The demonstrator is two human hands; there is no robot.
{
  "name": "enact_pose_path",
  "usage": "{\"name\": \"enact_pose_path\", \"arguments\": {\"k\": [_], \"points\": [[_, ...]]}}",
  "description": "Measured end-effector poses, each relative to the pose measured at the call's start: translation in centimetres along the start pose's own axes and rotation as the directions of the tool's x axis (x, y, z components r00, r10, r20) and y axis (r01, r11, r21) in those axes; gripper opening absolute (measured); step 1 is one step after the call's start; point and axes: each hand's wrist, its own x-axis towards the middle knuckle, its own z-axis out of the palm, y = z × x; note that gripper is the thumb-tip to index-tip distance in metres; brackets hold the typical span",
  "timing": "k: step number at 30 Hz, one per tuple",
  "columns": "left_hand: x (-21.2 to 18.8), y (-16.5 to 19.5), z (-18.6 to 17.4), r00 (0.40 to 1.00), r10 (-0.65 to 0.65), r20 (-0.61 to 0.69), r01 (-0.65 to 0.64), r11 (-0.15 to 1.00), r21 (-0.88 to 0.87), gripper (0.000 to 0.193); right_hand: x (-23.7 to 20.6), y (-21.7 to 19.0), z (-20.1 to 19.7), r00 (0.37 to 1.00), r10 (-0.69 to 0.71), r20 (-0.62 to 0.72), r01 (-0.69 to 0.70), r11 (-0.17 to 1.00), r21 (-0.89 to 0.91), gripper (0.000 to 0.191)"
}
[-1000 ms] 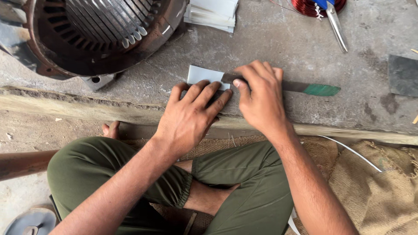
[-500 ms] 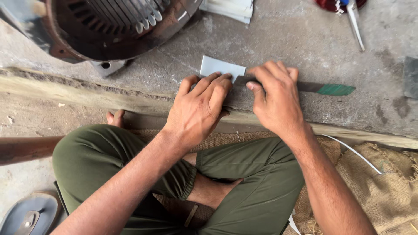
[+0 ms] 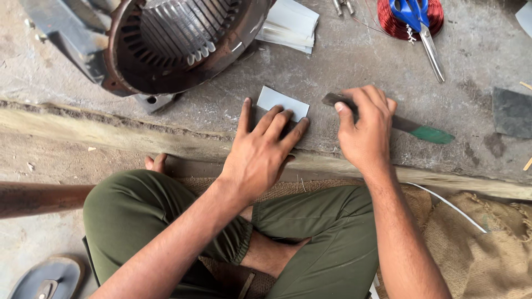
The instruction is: The person sits on the floor and folds white insulation paper strips by hand, then inserts each folded strip into the slots of an electric motor stator, pressing them in place and repeating for successive slots. They occasionally reposition the stator housing between insertions.
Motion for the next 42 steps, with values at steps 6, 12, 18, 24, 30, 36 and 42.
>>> {"name": "enact_pose_path", "arguments": {"k": [6,12,18,24,30,36,42], "points": [[0.5,0.0,-0.1,1.000,0.023,-0.010,-0.024,0.997,-0.067,0.036,-1.0,1.3,1.2,1.000,-0.011,-0.026,0.010,1.000,-0.022,0.018],[1.4,-0.7,0.1,0.998,-0.002,0.055,0.003,1.000,-0.021,0.030,-1.1,1.5,1.4,1.000,-0.007,-0.013,0.006,0.999,-0.037,0.017],[2.2,-0.2,-0.4,1.000,-0.022,0.018,0.023,0.998,-0.050,0.025,-1.1,1.4,1.3,1.000,-0.005,-0.028,0.004,0.999,-0.039,0.018],[2.8,-0.1,-1.2,0.999,-0.040,0.021,0.041,0.996,-0.081,0.029,-1.0,1.4,1.4,0.999,-0.002,-0.042,0.001,0.999,-0.032,0.018],[3.4,-1.2,-1.8,0.977,-0.030,0.209,0.076,0.973,-0.217,0.025,-1.2,1.4,1.3,0.999,-0.003,-0.050,0.002,1.000,-0.030,0.018],[3.5,-4.3,-2.6,0.989,0.092,0.114,-0.073,0.985,-0.159,0.053,-1.1,1.6,1.4,0.999,-0.007,-0.053,0.006,1.000,-0.018,0.017],[3.0,-2.1,-2.4,0.996,-0.025,0.090,0.033,0.995,-0.097,0.048,-1.1,1.6,1.4,0.998,-0.008,-0.056,0.007,1.000,-0.012,0.017]]}}
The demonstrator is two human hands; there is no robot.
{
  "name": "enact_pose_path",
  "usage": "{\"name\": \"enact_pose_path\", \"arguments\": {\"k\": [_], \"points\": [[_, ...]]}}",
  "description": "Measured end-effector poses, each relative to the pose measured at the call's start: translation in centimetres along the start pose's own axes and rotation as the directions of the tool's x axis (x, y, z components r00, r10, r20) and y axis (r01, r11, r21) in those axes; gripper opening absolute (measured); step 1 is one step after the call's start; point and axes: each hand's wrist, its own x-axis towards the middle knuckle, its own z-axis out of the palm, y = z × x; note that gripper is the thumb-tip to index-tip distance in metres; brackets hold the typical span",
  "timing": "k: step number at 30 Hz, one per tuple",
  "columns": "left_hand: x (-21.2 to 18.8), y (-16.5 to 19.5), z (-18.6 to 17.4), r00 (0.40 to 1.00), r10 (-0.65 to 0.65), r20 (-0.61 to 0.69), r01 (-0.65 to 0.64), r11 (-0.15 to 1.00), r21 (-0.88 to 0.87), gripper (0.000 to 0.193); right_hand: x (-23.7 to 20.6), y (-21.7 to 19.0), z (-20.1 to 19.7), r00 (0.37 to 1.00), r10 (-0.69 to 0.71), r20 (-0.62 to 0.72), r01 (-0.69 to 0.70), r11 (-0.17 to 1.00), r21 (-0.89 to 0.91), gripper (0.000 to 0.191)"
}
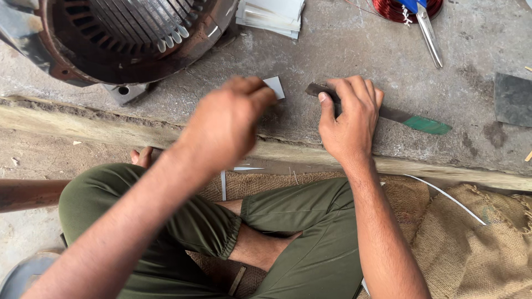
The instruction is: The person sits on the floor and folds white insulation paper strips by hand, then inserts each folded strip into the slots of an electric motor stator, pressing them in place and repeating for successive slots. They occasionally reposition the stator housing between insertions.
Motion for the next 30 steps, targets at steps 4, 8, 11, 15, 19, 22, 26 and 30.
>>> {"name": "enact_pose_path", "arguments": {"k": [4,8,11,15,19,22,26,30], "points": [[-0.8,3.3,1.3,0.995,-0.099,-0.008,0.098,0.994,-0.055,0.066,0.0,-0.2,-0.1,1.000,0.002,0.008,-0.002,1.000,-0.006,0.018],[-1.6,3.8,1.7,0.997,-0.074,-0.003,0.074,0.996,-0.047,0.068,0.1,-0.3,-0.2,1.000,-0.004,0.000,0.004,1.000,-0.003,0.018],[-2.1,3.0,1.8,0.998,-0.009,-0.058,0.006,0.999,-0.047,0.062,0.1,-0.3,-0.2,1.000,-0.006,0.002,0.006,1.000,-0.005,0.018],[-2.6,2.3,2.3,0.996,0.050,-0.074,-0.050,0.999,0.001,0.058,0.1,-0.3,-0.2,1.000,0.007,0.011,-0.007,1.000,-0.001,0.018],[-2.7,1.8,2.8,0.995,0.063,-0.082,-0.062,0.998,0.022,0.053,0.2,-0.4,-0.3,1.000,-0.002,0.004,0.002,1.000,-0.004,0.018],[-2.6,1.7,2.9,0.994,0.077,-0.073,-0.072,0.996,0.059,0.052,0.1,-0.3,-0.2,1.000,-0.001,0.004,0.001,1.000,-0.009,0.018],[-2.4,1.9,3.1,0.994,0.092,-0.067,-0.083,0.989,0.118,0.053,0.0,-0.1,-0.2,1.000,-0.008,-0.001,0.008,1.000,-0.010,0.018],[-2.1,1.9,3.2,0.994,0.104,-0.015,-0.103,0.991,0.088,0.066,0.1,-0.3,-0.3,1.000,0.003,0.007,-0.003,1.000,-0.002,0.018]]}}
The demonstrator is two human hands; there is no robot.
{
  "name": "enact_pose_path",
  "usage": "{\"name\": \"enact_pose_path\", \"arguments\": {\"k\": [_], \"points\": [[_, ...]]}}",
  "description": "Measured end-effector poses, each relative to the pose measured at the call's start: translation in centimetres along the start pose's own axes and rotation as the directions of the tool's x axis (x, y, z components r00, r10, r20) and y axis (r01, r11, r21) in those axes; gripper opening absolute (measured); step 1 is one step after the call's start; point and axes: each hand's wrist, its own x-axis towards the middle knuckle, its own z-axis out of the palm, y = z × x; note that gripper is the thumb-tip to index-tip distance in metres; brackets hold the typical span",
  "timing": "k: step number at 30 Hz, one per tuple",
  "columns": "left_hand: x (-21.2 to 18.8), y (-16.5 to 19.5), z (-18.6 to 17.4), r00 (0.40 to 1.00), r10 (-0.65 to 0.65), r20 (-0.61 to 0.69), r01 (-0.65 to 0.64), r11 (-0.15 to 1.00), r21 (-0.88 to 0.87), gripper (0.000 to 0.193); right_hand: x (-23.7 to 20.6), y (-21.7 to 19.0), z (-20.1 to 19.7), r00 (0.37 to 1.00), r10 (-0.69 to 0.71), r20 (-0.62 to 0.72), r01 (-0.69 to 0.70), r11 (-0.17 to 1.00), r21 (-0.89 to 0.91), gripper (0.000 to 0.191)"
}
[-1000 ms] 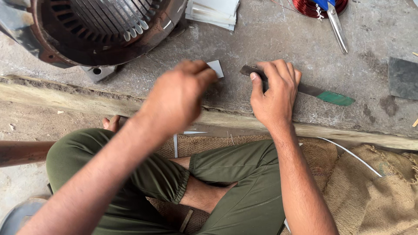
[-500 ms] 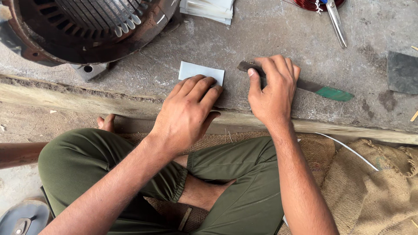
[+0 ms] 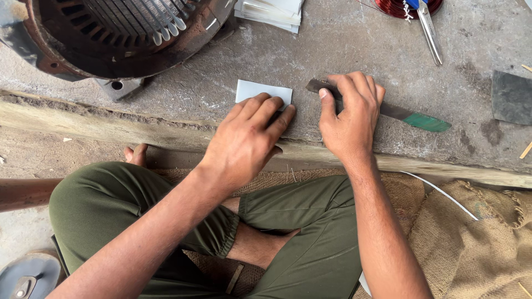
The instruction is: The person sits on the floor and folds white insulation paper strips by hand, then inserts each folded strip into the slots of an electric motor stator, pressing them in place and repeating for successive slots. They occasionally reposition the stator housing between insertions.
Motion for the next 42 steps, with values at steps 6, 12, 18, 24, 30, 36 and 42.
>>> {"name": "enact_pose_path", "arguments": {"k": [6,12,18,24,30,36,42], "points": [[0.4,-0.2,0.3,0.999,0.036,0.039,-0.039,0.996,0.081,0.074,0.6,-1.1,-0.9,0.997,-0.058,0.056,0.055,0.996,0.067,0.016],[-0.2,-0.6,0.9,0.994,0.044,0.103,-0.069,0.966,0.249,0.079,1.0,-2.3,-0.8,0.981,-0.103,0.162,0.088,0.991,0.097,0.016],[-1.0,-0.4,2.9,0.998,0.014,0.061,-0.034,0.942,0.334,0.075,1.1,-2.6,-0.5,0.973,-0.119,0.196,0.115,0.993,0.035,0.017],[-1.3,-0.6,3.9,0.998,-0.011,0.061,-0.007,0.958,0.285,0.075,1.2,-1.4,0.6,0.976,-0.099,0.194,0.104,0.995,-0.012,0.015],[-0.7,-0.4,2.8,0.993,-0.014,0.121,-0.022,0.956,0.292,0.083,2.7,-1.3,1.4,0.983,-0.103,0.151,0.109,0.993,-0.034,0.017],[-0.4,0.3,1.0,0.995,-0.005,0.095,-0.027,0.942,0.334,0.090,3.7,-2.2,0.6,0.988,-0.059,0.145,0.059,0.998,0.009,0.018],[-0.8,0.3,0.7,0.988,-0.032,0.154,-0.015,0.956,0.292,0.101,3.1,-2.8,0.4,0.976,-0.030,0.217,0.023,0.999,0.036,0.014]]}}
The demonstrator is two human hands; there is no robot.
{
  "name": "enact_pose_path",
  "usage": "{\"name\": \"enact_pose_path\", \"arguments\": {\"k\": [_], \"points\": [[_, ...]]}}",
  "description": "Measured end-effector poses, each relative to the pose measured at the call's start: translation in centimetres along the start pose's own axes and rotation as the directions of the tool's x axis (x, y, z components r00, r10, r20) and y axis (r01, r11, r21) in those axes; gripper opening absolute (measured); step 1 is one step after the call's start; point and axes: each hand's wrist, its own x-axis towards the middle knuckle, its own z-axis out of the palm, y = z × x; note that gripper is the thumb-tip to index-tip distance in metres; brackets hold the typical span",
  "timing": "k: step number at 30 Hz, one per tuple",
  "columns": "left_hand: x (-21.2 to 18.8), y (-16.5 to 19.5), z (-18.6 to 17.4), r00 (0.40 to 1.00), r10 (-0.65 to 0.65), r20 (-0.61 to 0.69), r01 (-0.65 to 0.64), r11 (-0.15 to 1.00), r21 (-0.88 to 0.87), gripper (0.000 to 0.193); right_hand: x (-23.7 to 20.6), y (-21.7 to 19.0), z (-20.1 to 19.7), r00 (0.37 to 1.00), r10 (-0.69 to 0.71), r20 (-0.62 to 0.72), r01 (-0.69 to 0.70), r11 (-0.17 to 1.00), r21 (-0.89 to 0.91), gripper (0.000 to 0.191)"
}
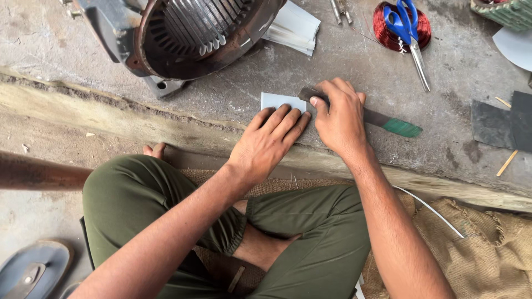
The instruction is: The person sits on the floor and folds white insulation paper strips by hand, then inserts each folded strip into the slots of an electric motor stator, pressing them in place and repeating for successive slots. They occasionally reposition the stator housing between insertions.
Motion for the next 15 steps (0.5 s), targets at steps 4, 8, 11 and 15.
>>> {"name": "enact_pose_path", "arguments": {"k": [4,8,11,15], "points": [[0.0,-0.4,0.5,0.998,0.008,-0.070,-0.010,1.000,-0.030,0.095,0.6,0.4,0.1,0.999,-0.035,0.002,0.035,0.998,-0.051,0.017],[-0.5,-0.2,1.3,0.987,-0.028,-0.161,0.014,0.996,-0.090,0.066,0.6,0.6,-0.2,0.997,-0.053,0.062,0.056,0.998,-0.037,0.015],[-0.5,-0.2,2.1,0.976,-0.073,-0.207,0.042,0.988,-0.150,0.050,0.2,0.4,-0.9,0.992,-0.076,0.097,0.077,0.997,-0.005,0.015],[-0.7,-0.2,2.7,0.974,-0.066,-0.215,0.054,0.997,-0.060,0.044,-0.7,-0.4,-1.3,0.988,-0.094,0.120,0.093,0.996,0.011,0.015]]}}
